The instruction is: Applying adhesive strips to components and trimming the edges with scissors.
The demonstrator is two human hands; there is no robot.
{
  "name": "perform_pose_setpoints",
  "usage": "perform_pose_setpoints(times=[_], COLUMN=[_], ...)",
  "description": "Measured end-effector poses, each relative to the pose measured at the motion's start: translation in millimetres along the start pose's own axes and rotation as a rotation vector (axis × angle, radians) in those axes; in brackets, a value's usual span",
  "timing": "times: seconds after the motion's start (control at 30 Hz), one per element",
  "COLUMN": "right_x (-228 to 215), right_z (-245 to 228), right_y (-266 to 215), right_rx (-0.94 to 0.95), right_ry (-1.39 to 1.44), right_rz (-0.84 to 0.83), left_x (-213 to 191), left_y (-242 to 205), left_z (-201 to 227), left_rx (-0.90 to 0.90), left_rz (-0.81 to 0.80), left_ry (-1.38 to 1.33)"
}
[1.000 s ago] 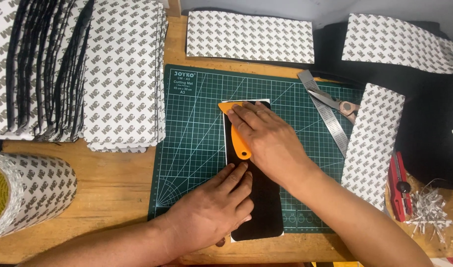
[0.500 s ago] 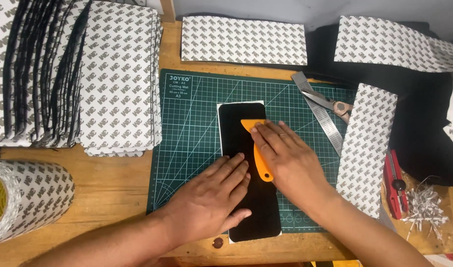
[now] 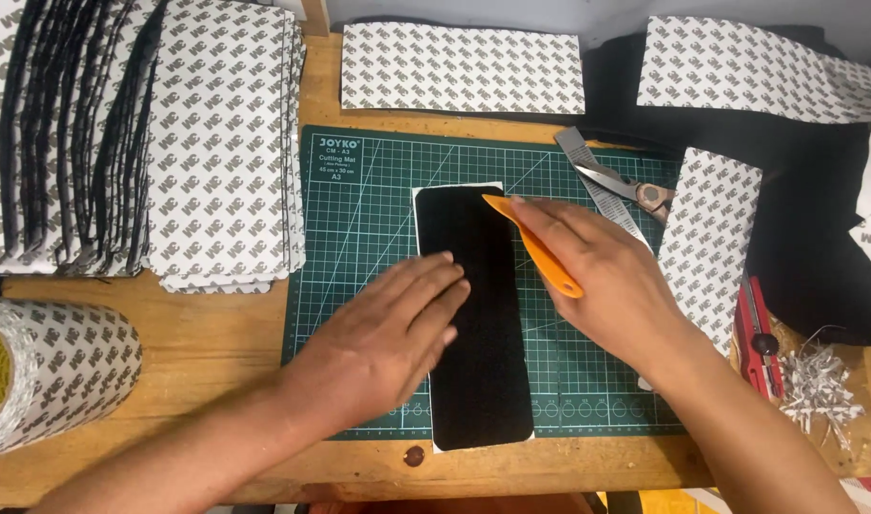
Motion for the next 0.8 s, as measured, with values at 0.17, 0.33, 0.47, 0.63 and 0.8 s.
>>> perform_pose_setpoints(times=[0.17, 0.33, 0.47, 0.63, 0.8], right_x=[-11, -29, -22, -4, 12], right_z=[-10, 5, 14, -4, -18], right_y=[-5, -8, -10, -9, -22], right_rx=[-0.026, 0.071, 0.084, -0.057, -0.215], right_ry=[0.04, 0.208, 0.343, 0.334, 0.229], right_rz=[0.071, 0.137, 0.159, 0.033, -0.137], left_x=[26, 46, 40, 34, 30], left_y=[15, 24, 26, 26, 24], left_z=[-30, -57, -68, -72, -69], left_rx=[-0.038, -0.052, -0.02, -0.018, -0.016], left_rz=[-0.176, -0.37, -0.183, -0.134, -0.101], left_ry=[0.093, 0.168, 0.286, 0.275, 0.22])
Point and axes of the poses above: each hand's wrist, its own y-axis towards the middle knuckle, its own x-axis out of the palm, z = x × y, the point moved 9 cm from there along y, towards the middle knuckle, and after that the axes turned 4 degrees about x, right-handed, at the moved point
